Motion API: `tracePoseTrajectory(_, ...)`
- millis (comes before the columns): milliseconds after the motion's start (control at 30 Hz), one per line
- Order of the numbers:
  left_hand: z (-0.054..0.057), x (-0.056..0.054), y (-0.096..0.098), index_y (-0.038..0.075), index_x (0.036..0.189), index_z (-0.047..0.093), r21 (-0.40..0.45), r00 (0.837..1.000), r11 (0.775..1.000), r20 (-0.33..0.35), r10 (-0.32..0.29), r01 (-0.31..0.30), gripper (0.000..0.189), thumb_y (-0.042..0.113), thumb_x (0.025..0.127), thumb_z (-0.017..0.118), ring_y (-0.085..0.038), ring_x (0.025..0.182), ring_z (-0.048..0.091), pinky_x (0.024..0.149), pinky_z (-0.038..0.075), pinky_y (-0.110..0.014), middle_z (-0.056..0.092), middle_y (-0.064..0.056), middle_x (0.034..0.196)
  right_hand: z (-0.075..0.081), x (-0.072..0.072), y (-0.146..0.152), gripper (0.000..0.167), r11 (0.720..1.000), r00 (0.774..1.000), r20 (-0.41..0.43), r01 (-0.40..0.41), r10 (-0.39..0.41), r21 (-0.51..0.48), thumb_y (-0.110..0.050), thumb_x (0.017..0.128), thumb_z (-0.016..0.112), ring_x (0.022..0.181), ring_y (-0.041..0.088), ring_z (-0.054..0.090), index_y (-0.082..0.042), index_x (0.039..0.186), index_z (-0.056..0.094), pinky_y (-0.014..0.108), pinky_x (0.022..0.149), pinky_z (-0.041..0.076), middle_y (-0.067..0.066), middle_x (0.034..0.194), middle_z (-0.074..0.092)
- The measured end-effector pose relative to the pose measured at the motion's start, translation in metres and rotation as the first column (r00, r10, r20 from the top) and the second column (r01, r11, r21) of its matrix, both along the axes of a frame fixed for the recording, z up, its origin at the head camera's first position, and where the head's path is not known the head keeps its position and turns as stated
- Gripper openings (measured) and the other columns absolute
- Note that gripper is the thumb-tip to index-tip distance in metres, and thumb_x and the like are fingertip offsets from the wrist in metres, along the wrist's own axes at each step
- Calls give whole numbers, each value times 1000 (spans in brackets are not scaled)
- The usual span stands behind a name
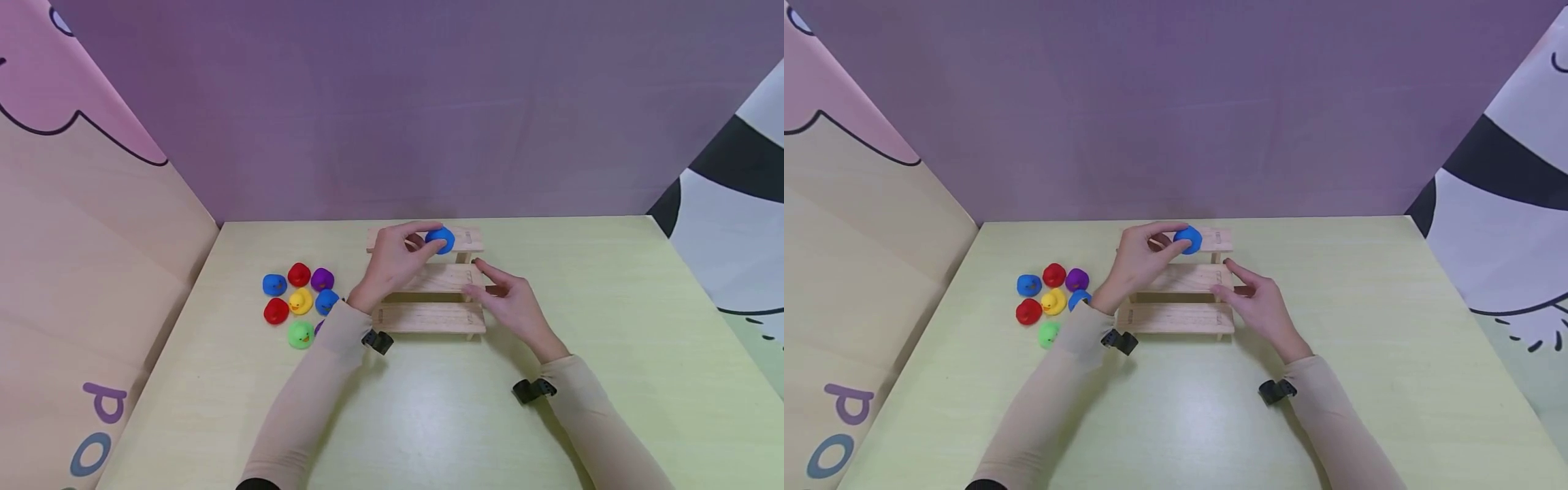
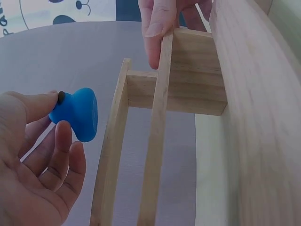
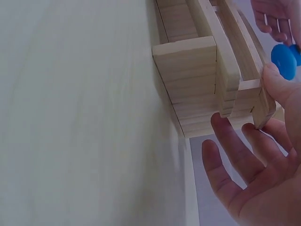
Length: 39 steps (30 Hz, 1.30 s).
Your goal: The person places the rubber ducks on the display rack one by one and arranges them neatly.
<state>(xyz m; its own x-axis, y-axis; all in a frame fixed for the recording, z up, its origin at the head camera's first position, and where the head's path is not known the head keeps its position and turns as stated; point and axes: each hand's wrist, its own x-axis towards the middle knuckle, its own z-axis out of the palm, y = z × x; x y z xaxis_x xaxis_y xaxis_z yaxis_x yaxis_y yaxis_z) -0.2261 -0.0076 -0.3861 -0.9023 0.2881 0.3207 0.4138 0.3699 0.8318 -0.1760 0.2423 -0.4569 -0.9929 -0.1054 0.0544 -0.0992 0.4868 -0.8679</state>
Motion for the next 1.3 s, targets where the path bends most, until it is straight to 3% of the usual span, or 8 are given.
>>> tracePoseTrajectory(267,-3,-10,7,17,134,75,35,999,999,33,-21,20,36,28,100,77,-18,95,70,69,58,-26,77,-7,116,-3,-1,-2,70,999,1000,-10,-27,26,-29,-41,103,71,120,35,74,-13,162,45,12,85,56,10,166,47)
tracePoseTrajectory(500,-5,-12,12,22,134,76,11,998,1000,61,3,-4,35,31,100,77,-14,94,69,72,58,-27,77,-2,113,-2,-1,-4,71,998,999,-2,-34,34,-45,-42,103,72,120,35,74,-14,162,45,13,86,56,7,166,47)
tracePoseTrajectory(833,-6,-11,19,21,138,73,-52,1000,999,16,14,-13,37,32,102,74,-16,94,70,74,55,-25,77,-3,122,-2,1,-2,72,999,1000,1,-29,29,-37,-41,103,72,119,34,74,-11,162,45,13,86,56,6,166,47)
tracePoseTrajectory(1300,-4,-9,25,25,137,73,-71,999,997,13,31,-30,36,34,102,73,-11,89,69,72,52,-23,76,0,130,-2,4,-1,71,999,1000,9,-25,25,-35,-42,103,72,119,31,74,-14,163,45,13,86,56,6,166,47)
